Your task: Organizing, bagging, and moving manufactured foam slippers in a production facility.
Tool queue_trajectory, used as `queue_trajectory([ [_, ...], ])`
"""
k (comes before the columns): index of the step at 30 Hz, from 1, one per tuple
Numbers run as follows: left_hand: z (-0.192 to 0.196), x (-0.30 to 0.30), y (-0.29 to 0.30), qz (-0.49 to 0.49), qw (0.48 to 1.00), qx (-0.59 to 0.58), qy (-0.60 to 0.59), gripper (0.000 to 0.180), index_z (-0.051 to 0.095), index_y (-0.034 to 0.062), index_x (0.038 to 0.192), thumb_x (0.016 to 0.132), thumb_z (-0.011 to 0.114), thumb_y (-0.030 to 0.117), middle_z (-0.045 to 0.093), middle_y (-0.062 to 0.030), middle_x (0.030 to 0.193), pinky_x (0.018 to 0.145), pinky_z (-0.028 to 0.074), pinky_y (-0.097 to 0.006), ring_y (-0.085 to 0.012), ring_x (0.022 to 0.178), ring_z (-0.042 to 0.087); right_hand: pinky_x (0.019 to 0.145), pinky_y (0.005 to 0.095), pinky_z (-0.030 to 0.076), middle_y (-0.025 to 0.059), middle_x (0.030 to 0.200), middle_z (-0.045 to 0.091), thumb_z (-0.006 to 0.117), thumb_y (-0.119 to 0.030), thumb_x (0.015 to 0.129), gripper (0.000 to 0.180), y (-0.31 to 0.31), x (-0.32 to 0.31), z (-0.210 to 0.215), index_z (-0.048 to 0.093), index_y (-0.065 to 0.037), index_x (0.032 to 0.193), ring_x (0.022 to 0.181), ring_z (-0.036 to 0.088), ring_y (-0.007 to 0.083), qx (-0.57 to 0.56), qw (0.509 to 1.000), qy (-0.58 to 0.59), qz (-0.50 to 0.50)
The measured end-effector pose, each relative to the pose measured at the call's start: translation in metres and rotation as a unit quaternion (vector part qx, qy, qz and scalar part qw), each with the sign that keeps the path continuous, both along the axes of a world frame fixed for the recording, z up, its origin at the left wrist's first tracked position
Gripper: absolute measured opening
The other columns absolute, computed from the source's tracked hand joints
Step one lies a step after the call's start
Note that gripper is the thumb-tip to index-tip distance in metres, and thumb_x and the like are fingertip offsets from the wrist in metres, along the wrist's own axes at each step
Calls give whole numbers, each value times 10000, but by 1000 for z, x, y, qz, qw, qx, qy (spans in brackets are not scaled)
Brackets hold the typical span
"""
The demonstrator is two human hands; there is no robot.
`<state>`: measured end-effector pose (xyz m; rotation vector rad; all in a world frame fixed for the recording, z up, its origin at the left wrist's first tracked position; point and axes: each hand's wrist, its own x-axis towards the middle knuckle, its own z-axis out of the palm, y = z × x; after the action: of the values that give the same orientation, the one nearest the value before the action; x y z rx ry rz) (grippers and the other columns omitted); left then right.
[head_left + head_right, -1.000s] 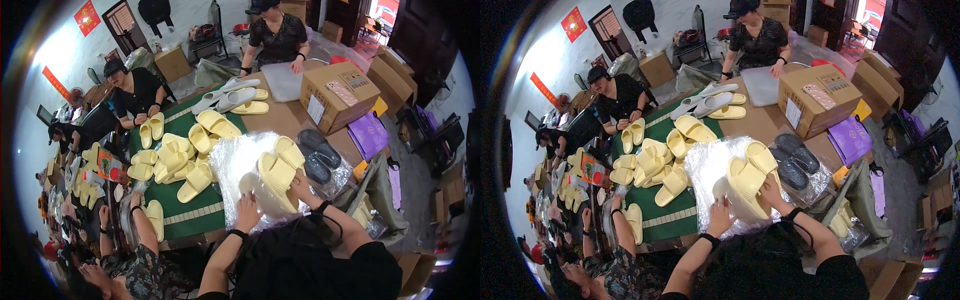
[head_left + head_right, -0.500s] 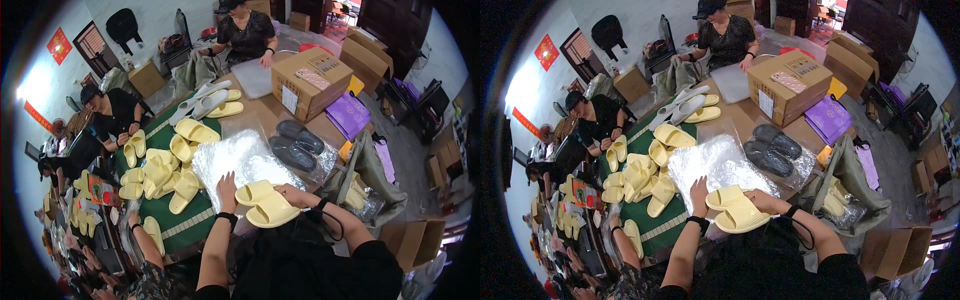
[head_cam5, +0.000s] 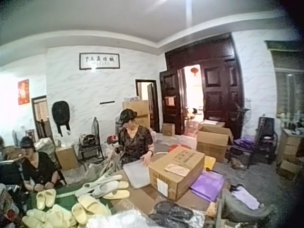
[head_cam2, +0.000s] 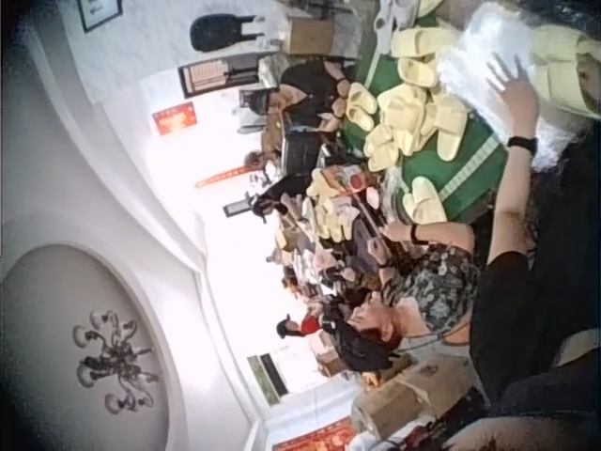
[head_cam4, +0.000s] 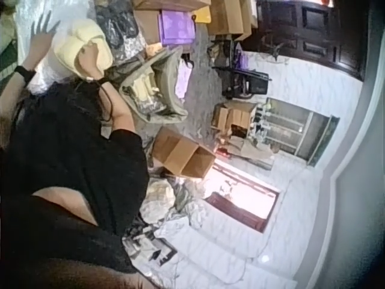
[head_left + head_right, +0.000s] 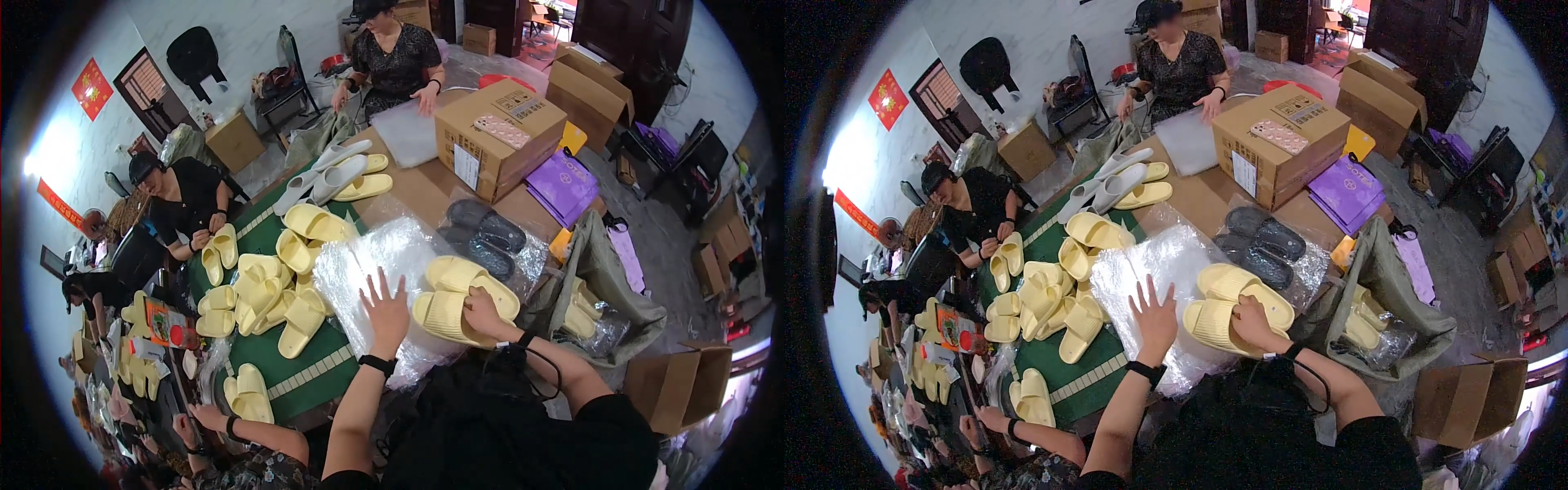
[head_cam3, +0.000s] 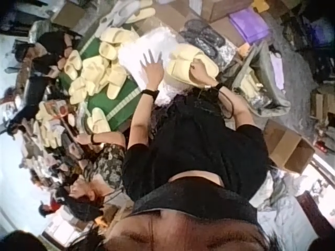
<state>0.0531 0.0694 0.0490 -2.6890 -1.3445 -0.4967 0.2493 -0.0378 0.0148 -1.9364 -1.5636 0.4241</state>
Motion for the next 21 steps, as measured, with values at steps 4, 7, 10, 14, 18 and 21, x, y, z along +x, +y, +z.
queue_trajectory([
  [4, 10, 13, -20, -7, 997, -73, -21, 414, 440, 220, 1282, 868, 443, 237, 212, -201, 1404, 1003, 108, -609, -433, 1284, 167, 662, 423, 401, 145, 770, 509, 570, -103, 676, 95, 3, -10, 21, 599, -13, 663, 789, 488, 318, 88, 990, -63, 88],
  [7, 16, 19, -36, -28, 994, -98, -33, 437, 396, 271, 1308, 874, 444, 262, 210, -206, 1403, 988, 113, -628, -442, 1281, 163, 689, 410, 390, 139, 828, 506, 580, -115, 677, 86, 10, -16, 28, 590, -33, 702, 822, 482, 311, 56, 991, -71, 101],
  [10, 25, 24, -47, -53, 991, -117, -33, 456, 368, 326, 1317, 875, 447, 248, 194, -212, 1406, 962, 154, -650, -466, 1276, 148, 719, 401, 368, 139, 870, 477, 586, -118, 678, 119, 23, -19, 25, 558, -46, 768, 871, 460, 315, 50, 988, -87, 114],
  [14, 36, 32, -62, -133, 948, -279, -76, 430, 374, 292, 1322, 901, 420, 219, 110, -231, 1420, 1008, 147, -594, -479, 1287, 91, 679, 417, 344, 164, 875, 443, 566, -127, 631, 160, 51, -21, 21, 515, -48, 761, 839, 444, 337, 120, 981, -132, 77],
  [18, 47, 37, -72, -303, 883, -308, -185, 402, 391, 249, 1315, 917, 387, 192, 89, -261, 1415, 1067, 129, -447, -461, 1300, 62, 756, 435, 336, 174, 875, 416, 524, -248, 718, 237, 73, -16, 18, 509, -38, 825, 909, 421, 341, 210, 966, -124, 89],
  [21, 54, 36, -71, -282, 857, -379, -207, 405, 362, 172, 1332, 928, 366, 184, 98, -244, 1423, 1070, 122, -420, -405, 1318, 94, 823, 513, 324, 231, 1061, 410, 568, -387, 730, 443, 88, -12, 14, 495, -26, 976, 978, 419, 375, 106, 961, -141, 212],
])
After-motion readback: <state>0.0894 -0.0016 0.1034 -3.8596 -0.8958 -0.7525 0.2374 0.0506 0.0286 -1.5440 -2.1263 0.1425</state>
